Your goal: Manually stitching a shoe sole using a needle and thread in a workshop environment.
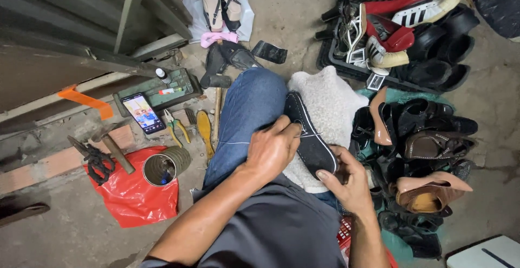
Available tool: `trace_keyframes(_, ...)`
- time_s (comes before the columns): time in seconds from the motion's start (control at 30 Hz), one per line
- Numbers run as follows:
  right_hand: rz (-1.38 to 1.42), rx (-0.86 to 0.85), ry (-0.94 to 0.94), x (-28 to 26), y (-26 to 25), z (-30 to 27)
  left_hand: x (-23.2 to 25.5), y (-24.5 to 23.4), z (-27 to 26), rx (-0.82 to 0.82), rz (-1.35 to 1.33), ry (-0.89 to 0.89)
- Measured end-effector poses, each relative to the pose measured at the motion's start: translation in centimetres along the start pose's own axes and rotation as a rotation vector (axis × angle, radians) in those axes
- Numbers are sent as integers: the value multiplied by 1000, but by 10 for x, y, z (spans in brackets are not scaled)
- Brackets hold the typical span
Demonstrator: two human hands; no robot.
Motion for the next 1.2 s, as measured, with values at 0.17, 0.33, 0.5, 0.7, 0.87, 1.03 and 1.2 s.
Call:
trace_keyframes(0.17,9,-4,35,9,-3,-2,1,-27,-7,-265,-461,-123)
trace_keyframes(0.33,54,-18,58,3,1,0,-56,-76,-40,-514,-738,-139)
trace_keyframes(0.5,-158,-82,0,-12,5,8,-237,-118,-110,108,-5,-758)
trace_keyframes(0.7,-159,-118,-56,-23,9,12,-349,-106,-208,34,622,-1209)
trace_keyframes(0.87,-114,-127,-13,-15,5,7,-234,-95,-125,176,346,-805)
trace_keyframes(1.03,-122,295,-41,9,-57,-2,-80,-85,-44,195,-96,-298)
trace_keyframes(1.2,-781,267,-284,-58,-55,14,-37,-28,-25,-249,-146,-225)
Point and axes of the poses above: each hand's wrist, its own z-axis towards the middle knuckle, its own y-axis out of the palm, x = y × z, the point moved 7 cm from there along z, towards the middle knuckle, and after that the axes turned 15 degrees about -y, right-handed, at the moved point
